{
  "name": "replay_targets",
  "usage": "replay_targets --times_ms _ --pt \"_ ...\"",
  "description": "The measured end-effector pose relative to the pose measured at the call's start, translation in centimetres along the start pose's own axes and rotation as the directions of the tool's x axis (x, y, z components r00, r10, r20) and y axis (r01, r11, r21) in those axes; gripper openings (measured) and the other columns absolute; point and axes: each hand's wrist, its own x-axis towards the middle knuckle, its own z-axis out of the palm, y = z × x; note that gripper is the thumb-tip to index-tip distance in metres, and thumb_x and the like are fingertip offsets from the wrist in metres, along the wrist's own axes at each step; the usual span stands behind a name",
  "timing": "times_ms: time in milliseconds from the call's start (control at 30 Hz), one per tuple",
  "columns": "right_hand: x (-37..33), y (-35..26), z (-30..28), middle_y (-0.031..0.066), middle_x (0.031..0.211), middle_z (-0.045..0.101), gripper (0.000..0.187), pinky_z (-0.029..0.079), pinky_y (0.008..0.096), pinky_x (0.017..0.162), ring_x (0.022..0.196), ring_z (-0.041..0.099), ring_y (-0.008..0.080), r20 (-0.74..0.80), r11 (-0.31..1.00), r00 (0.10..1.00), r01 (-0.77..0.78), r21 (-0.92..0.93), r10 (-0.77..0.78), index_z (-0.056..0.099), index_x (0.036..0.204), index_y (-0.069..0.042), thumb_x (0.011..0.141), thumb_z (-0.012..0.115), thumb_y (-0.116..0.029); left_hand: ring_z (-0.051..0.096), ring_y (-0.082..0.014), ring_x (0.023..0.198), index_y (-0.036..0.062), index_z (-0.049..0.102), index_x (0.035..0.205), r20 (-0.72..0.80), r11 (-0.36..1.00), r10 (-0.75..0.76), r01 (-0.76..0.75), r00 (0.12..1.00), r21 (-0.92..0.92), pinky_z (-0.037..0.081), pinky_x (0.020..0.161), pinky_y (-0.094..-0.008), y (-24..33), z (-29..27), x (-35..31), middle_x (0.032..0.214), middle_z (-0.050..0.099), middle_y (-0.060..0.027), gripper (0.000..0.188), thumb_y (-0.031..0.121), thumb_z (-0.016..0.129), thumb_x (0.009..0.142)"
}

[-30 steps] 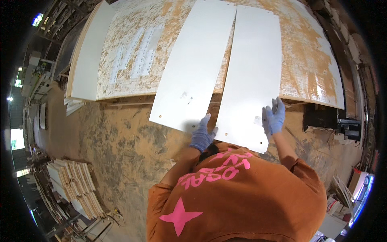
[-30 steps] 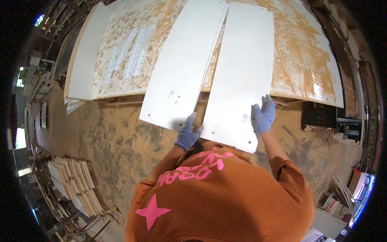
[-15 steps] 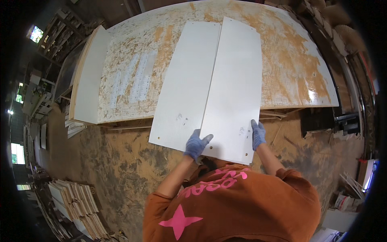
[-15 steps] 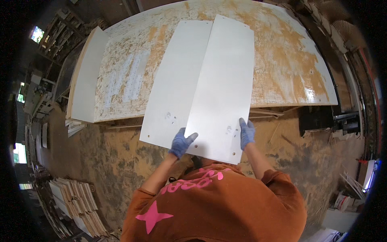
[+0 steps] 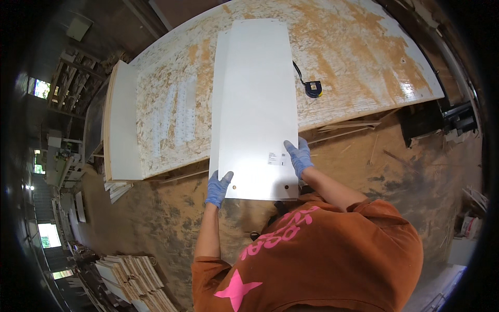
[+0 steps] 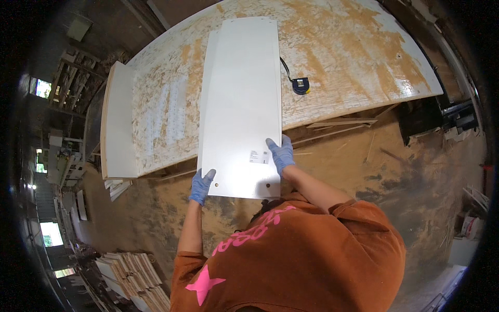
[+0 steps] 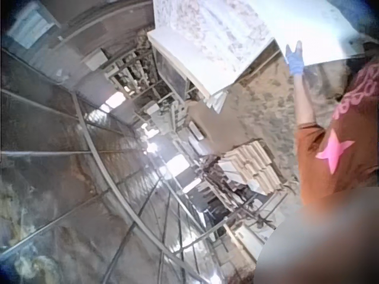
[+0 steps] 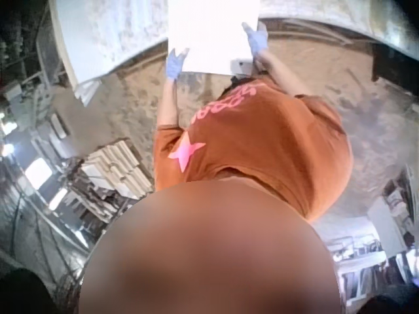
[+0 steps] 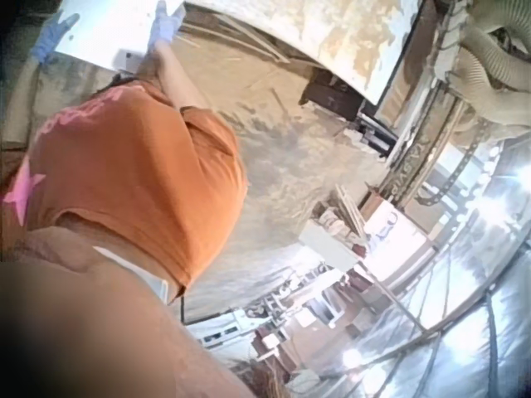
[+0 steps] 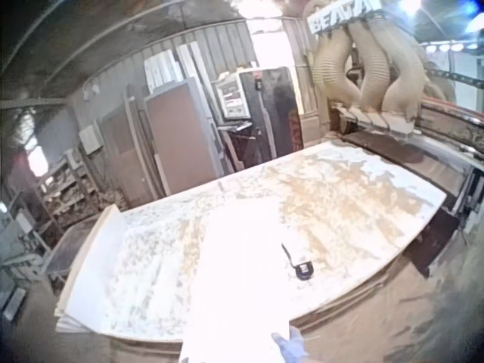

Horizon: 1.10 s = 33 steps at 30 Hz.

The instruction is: The person measures white rectangular panels with a tape measure, then stacks and sorts them on a workbench. They also handle wooden trim pieces and printed labels, arranging them on the table.

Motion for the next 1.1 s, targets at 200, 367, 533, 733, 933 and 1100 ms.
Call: replay_targets --times_ms 200,367,533,733,933,1100 --pt "0.9 1.8 1.2 0.0213 0.125 0.059 0.070 0.047 0.0346 0.096 0.113 0.058 0.0264 0.254 0.968 0.960 0.166 -0.186 -0.116 0.038 0.141 0.003 0.084 0.074 -0.018 0.064 -0.0318 0.106 -0.0084 0.063 0.115 -0.242 0.809 0.349 -0.161 0.905 0.566 0.051 0.093 -0.0377 -2.5 -1.6 -1.4 0.111 0.067 -0.0219 0.057 0.031 0.082 0.080" --pt "1.4 3.5 0.0 0.0248 0.141 0.047 0.085 0.048 0.0375 0.099 0.120 0.055 0.0348 0.092 0.981 0.996 0.001 -0.195 0.017 0.029 0.149 0.001 0.084 0.076 -0.027 0.047 -0.0276 0.129 -0.0044 0.030 0.145 -0.632 0.998 0.012 -0.046 0.775 -0.037 0.043 0.103 -0.0403 -9.1 1.4 -5.4 0.146 0.042 -0.0190 0.082 0.020 0.078 0.083" --pt "-0.7 0.0 3.0 0.0197 0.135 0.054 0.075 0.054 0.0423 0.093 0.117 0.058 0.0334 0.411 0.866 0.766 -0.475 -0.157 0.494 0.040 0.143 -0.003 0.086 0.074 -0.038 0.051 -0.0301 0.127 0.0041 0.037 0.146 0.059 0.407 -0.408 0.240 0.911 -0.882 0.046 0.101 -0.0417 -5.9 8.1 -6.7 0.142 0.050 -0.0131 0.077 0.045 0.068 0.089" --pt "1.8 4.9 3.8 0.0180 0.123 0.063 0.060 0.057 0.0463 0.090 0.107 0.064 0.0336 0.439 0.852 0.777 -0.522 0.045 0.452 0.047 0.136 -0.004 0.089 0.072 -0.031 0.052 -0.0330 0.124 0.0034 0.036 0.144 0.022 -0.054 -0.196 0.012 0.980 -0.998 0.047 0.104 -0.0476 -9.0 12.4 -3.3 0.139 0.050 -0.0144 0.066 0.031 0.065 0.091" --pt "-2.5 11.3 2.9 0.0155 0.122 0.064 0.063 0.056 0.0483 0.088 0.109 0.063 0.0327 0.511 0.736 0.634 -0.677 0.004 0.580 0.048 0.135 -0.007 0.088 0.071 -0.041 0.048 -0.0340 0.129 -0.0017 0.033 0.146 0.121 0.022 -0.231 0.130 0.965 -0.991 0.038 0.110 -0.0490 -11.7 7.6 -8.1 0.143 0.048 -0.0180 0.065 0.033 0.054 0.095" --pt "-8.1 12.4 2.2 0.0119 0.133 0.058 0.065 0.047 0.0494 0.101 0.121 0.056 0.0295 0.667 0.712 0.460 -0.685 -0.154 0.586 0.046 0.140 -0.010 0.091 0.063 -0.050 0.055 -0.0308 0.125 -0.0027 0.038 0.144 0.005 0.148 -0.268 0.046 0.963 -0.988 0.044 0.107 -0.0467 -18.5 2.0 -16.8 0.140 0.053 -0.0177 0.060 0.026 0.058 0.095"
